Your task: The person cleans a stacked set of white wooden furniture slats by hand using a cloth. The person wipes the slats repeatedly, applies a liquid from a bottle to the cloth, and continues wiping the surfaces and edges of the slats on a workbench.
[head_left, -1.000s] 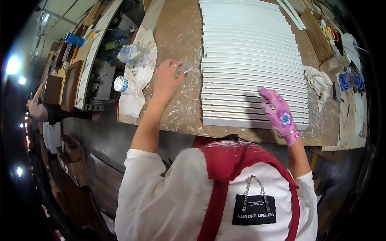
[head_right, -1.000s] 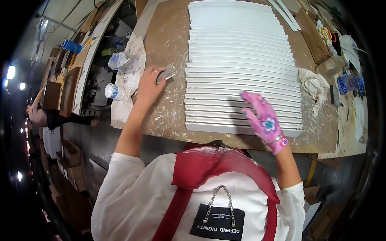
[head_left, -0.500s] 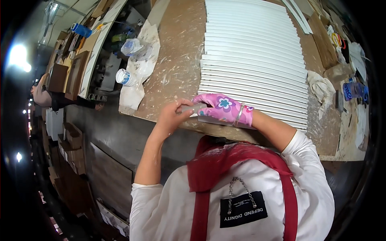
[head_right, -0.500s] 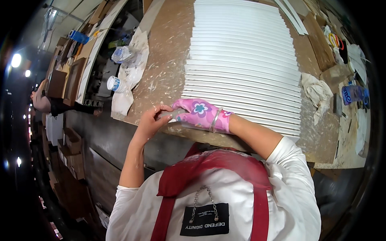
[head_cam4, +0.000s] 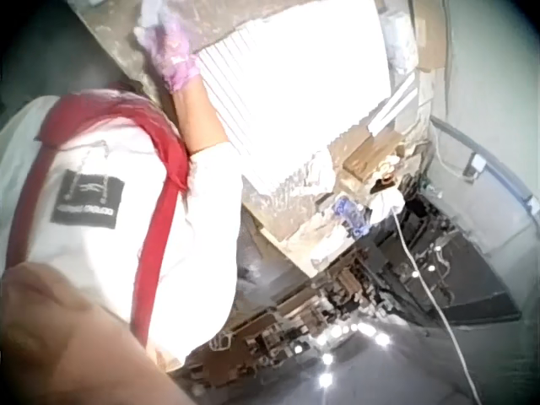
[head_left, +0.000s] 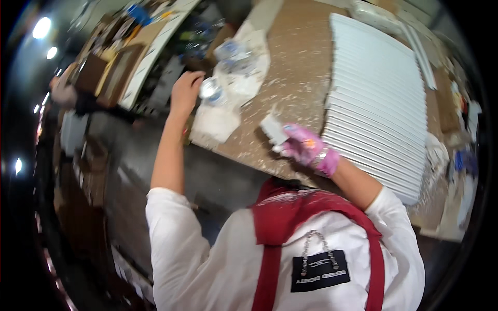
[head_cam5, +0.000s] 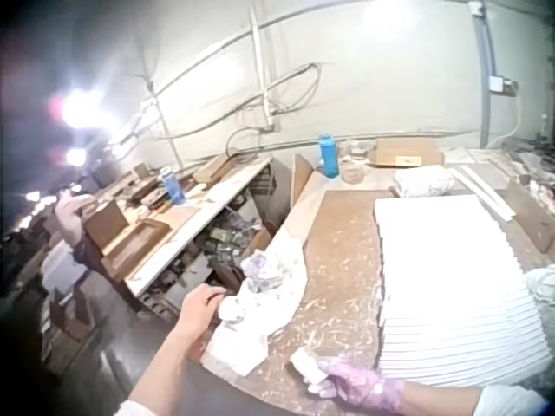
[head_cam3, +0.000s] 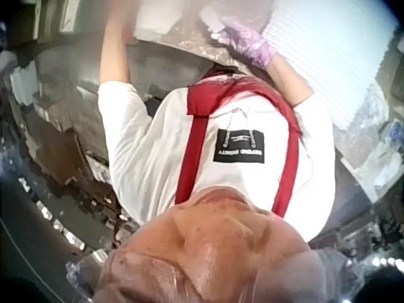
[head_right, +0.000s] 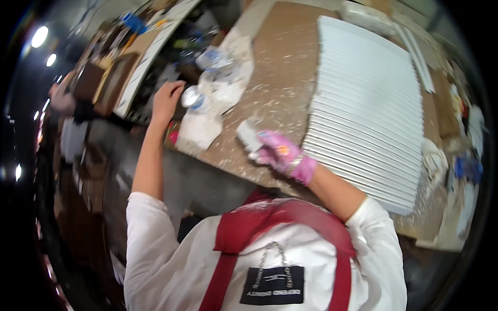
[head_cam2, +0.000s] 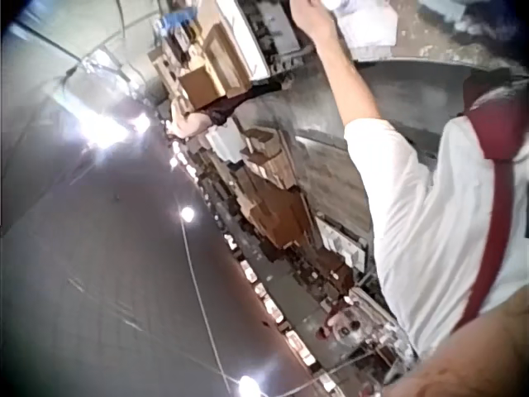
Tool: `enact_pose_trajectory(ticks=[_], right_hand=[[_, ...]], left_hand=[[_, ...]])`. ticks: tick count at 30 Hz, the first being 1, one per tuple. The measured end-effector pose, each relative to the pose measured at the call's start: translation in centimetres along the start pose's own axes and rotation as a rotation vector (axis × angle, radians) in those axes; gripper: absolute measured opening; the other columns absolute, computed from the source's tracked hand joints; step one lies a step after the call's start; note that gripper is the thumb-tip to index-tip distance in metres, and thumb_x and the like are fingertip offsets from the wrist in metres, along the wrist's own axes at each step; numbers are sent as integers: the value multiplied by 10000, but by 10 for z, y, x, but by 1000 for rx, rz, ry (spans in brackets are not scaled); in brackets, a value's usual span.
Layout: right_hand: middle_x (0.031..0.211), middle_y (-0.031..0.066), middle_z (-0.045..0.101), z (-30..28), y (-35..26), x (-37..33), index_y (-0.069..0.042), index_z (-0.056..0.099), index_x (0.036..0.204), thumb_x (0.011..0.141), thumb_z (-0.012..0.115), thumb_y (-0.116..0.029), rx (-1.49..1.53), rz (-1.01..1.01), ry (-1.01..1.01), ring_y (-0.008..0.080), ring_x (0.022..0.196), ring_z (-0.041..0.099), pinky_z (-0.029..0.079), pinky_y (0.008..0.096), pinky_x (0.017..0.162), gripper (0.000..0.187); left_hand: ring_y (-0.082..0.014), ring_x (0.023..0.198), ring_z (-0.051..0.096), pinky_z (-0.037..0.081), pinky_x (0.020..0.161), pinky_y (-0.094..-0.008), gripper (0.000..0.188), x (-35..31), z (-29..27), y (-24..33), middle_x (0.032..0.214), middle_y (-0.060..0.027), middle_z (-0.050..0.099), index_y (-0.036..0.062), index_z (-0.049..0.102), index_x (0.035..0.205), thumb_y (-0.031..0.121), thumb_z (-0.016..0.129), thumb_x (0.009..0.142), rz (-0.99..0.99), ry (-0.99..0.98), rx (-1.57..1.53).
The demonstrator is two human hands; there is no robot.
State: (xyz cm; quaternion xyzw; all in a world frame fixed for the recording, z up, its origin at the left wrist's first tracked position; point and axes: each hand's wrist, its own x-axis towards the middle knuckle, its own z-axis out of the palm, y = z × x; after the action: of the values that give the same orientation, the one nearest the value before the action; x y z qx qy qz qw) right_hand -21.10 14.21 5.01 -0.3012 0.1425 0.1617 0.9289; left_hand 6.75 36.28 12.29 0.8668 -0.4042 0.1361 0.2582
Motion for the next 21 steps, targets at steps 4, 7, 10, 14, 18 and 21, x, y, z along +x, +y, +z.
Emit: enact_pose_trajectory(ticks=[4,7,10,14,18,21], right_hand=[[910,47,649,19,13,25,-72,549,1129,936,577,-256,-12,-12,56,137,779,664,555,246,646,268],[819,21,609,16,12,30,-77,558,1093,907,622,-219,11,-11,109,106,691,615,516,224,570,243],[840,18,598,9,9,26,-76,559,1083,897,630,-193,-21,-45,165,102,724,603,506,223,579,230],[914,30,598,6,8,36,-77,560,1092,878,643,-162,-61,-96,133,105,824,599,514,234,681,245],[1018,55,612,22,-12,51,-46,540,1206,865,656,-174,-445,-111,84,119,870,607,509,248,741,383],[1003,52,611,38,-41,69,-25,563,1178,835,664,-229,-935,-338,-7,135,895,577,475,272,794,411]], left_hand=[[-328,940,580,463,808,-389,249,-7,19,-24,1058,-128,572,44,637,1097,129,568,873,29,-270,97],[-323,941,581,467,803,-385,250,-7,19,-6,1061,-113,568,40,629,1107,121,557,881,69,-293,125],[-323,932,583,468,795,-389,243,-9,20,2,1062,-109,569,46,632,1097,107,570,870,109,-247,124],[-309,905,587,469,763,-389,171,-14,19,0,1030,-92,591,41,634,998,75,613,831,148,-194,107],[-293,761,589,468,684,-354,78,-26,13,-23,848,-115,606,18,609,870,81,635,831,14,-122,-26],[-105,633,513,444,605,-275,97,-29,4,-43,696,-50,546,8,586,837,84,622,885,-314,-1,-346]])
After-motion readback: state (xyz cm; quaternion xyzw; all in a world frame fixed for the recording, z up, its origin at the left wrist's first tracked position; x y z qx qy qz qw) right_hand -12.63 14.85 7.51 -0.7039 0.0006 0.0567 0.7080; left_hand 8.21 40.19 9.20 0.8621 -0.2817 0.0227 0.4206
